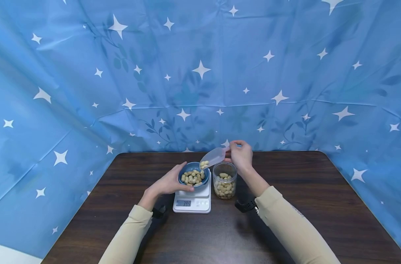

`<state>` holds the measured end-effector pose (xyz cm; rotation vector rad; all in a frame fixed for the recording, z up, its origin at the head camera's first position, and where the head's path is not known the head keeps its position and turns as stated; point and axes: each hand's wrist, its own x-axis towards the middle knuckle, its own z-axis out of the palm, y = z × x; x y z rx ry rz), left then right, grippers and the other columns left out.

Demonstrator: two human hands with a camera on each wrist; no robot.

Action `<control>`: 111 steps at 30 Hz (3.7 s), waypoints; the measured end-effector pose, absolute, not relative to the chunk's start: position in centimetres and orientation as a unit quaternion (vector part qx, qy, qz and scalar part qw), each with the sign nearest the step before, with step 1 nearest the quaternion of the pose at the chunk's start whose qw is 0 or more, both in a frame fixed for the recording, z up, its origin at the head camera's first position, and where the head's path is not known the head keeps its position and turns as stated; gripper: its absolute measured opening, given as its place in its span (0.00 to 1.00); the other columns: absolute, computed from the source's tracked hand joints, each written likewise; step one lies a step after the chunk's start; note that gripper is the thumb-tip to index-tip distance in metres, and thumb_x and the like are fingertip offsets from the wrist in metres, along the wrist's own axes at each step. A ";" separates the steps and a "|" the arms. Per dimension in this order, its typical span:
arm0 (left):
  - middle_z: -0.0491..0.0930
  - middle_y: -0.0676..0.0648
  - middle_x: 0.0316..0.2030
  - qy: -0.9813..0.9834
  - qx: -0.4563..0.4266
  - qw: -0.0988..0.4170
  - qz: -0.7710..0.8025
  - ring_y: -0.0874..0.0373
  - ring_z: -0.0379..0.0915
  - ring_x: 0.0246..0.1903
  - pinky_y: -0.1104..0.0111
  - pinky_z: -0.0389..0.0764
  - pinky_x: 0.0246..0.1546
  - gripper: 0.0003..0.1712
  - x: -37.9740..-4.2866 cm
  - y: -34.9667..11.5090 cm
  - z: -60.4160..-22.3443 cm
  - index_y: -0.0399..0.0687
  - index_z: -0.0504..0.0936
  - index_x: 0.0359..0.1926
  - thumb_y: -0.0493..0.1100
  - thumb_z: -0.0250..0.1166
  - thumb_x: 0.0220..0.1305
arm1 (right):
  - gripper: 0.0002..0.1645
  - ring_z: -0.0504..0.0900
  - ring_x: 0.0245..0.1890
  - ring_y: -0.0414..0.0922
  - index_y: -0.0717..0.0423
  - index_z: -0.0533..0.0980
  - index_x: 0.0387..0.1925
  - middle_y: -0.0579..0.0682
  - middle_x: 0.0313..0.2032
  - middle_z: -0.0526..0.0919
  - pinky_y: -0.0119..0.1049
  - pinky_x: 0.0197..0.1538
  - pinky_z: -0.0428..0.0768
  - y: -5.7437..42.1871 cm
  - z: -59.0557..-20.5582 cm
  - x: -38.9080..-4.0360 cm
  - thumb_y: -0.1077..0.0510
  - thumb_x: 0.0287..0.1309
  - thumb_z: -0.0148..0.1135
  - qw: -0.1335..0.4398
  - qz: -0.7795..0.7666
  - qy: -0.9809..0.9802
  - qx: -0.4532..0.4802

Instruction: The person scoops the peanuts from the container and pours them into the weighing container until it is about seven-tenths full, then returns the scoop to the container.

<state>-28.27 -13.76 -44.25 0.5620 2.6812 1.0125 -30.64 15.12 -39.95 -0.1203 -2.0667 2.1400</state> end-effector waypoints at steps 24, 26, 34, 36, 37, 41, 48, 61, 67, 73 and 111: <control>0.52 0.36 0.78 0.903 0.196 0.118 0.364 0.41 0.57 0.72 0.45 0.65 0.67 0.68 -28.2 -13.9 -44.2 0.45 0.48 0.82 0.61 0.79 0.54 | 0.17 0.89 0.35 0.55 0.66 0.74 0.55 0.62 0.36 0.88 0.45 0.33 0.87 13.1 -39.0 -30.3 0.55 0.79 0.53 0.208 0.559 -0.799 0.082; 0.52 0.36 0.77 0.903 0.198 0.119 0.363 0.41 0.57 0.72 0.45 0.65 0.67 0.68 -28.2 -13.9 -44.2 0.44 0.47 0.82 0.61 0.79 0.54 | 0.17 0.88 0.34 0.55 0.66 0.74 0.55 0.62 0.36 0.88 0.42 0.32 0.87 13.3 -38.8 -30.2 0.55 0.79 0.53 0.210 0.556 -0.800 0.084; 0.53 0.36 0.77 0.903 0.205 0.124 0.355 0.42 0.58 0.72 0.46 0.65 0.67 0.68 -28.3 -14.0 -44.1 0.43 0.46 0.82 0.62 0.79 0.54 | 0.18 0.88 0.34 0.56 0.66 0.75 0.56 0.63 0.35 0.88 0.42 0.31 0.86 14.4 -38.1 -29.5 0.55 0.79 0.53 0.220 0.556 -0.796 0.095; 0.54 0.36 0.77 0.903 0.207 0.124 0.356 0.43 0.58 0.72 0.47 0.65 0.67 0.68 -28.4 -14.1 -44.1 0.43 0.46 0.82 0.61 0.79 0.54 | 0.19 0.88 0.34 0.56 0.66 0.75 0.56 0.63 0.35 0.88 0.42 0.32 0.86 14.6 -38.0 -29.3 0.54 0.79 0.53 0.224 0.555 -0.795 0.100; 0.54 0.36 0.77 0.902 0.208 0.124 0.357 0.43 0.58 0.72 0.47 0.65 0.67 0.68 -28.4 -14.1 -44.2 0.43 0.47 0.82 0.61 0.79 0.54 | 0.19 0.88 0.34 0.56 0.66 0.75 0.56 0.62 0.35 0.88 0.41 0.32 0.86 14.8 -37.9 -29.3 0.54 0.79 0.53 0.225 0.554 -0.795 0.102; 0.52 0.36 0.77 0.900 0.207 0.129 0.360 0.43 0.57 0.72 0.47 0.64 0.68 0.69 -28.5 -14.2 -44.2 0.45 0.46 0.83 0.61 0.79 0.54 | 0.19 0.88 0.35 0.55 0.66 0.75 0.56 0.62 0.35 0.88 0.35 0.31 0.86 15.3 -37.9 -29.1 0.53 0.79 0.53 0.226 0.555 -0.793 0.107; 0.50 0.39 0.78 0.902 0.207 0.111 0.363 0.42 0.53 0.74 0.44 0.62 0.68 0.67 -28.4 -14.1 -44.1 0.49 0.47 0.83 0.61 0.79 0.54 | 0.20 0.88 0.38 0.58 0.69 0.73 0.58 0.66 0.38 0.87 0.36 0.33 0.86 15.9 -37.3 -28.5 0.55 0.80 0.52 0.214 0.565 -0.789 0.111; 0.59 0.46 0.76 0.896 0.273 0.019 0.349 0.48 0.56 0.74 0.40 0.43 0.72 0.53 -28.0 -10.3 -43.1 0.54 0.62 0.79 0.62 0.76 0.58 | 0.21 0.86 0.32 0.35 0.67 0.73 0.57 0.65 0.38 0.88 0.37 0.32 0.86 17.7 -37.2 -28.5 0.52 0.80 0.52 0.225 0.575 -0.779 0.108; 0.66 0.46 0.73 0.902 0.293 0.011 0.316 0.50 0.61 0.71 0.41 0.46 0.72 0.53 -27.7 -7.6 -42.9 0.48 0.63 0.78 0.64 0.75 0.59 | 0.21 0.87 0.33 0.36 0.69 0.72 0.57 0.67 0.39 0.87 0.36 0.33 0.86 18.2 -37.0 -28.3 0.52 0.79 0.52 0.220 0.586 -0.772 0.106; 0.70 0.47 0.71 0.903 0.286 0.018 0.320 0.53 0.66 0.69 0.41 0.50 0.71 0.54 -27.6 -5.4 -42.8 0.48 0.64 0.77 0.65 0.75 0.58 | 0.21 0.87 0.33 0.36 0.69 0.72 0.56 0.67 0.39 0.87 0.38 0.33 0.86 18.8 -36.7 -28.0 0.53 0.79 0.52 0.229 0.577 -0.776 0.110; 0.78 0.49 0.62 0.904 0.274 0.039 0.325 0.54 0.71 0.63 0.49 0.61 0.69 0.49 -28.1 -3.5 -43.1 0.48 0.69 0.73 0.64 0.76 0.57 | 0.11 0.81 0.21 0.39 0.61 0.77 0.45 0.51 0.32 0.87 0.35 0.22 0.76 18.4 -39.4 -28.4 0.73 0.64 0.65 0.350 0.285 -0.816 0.361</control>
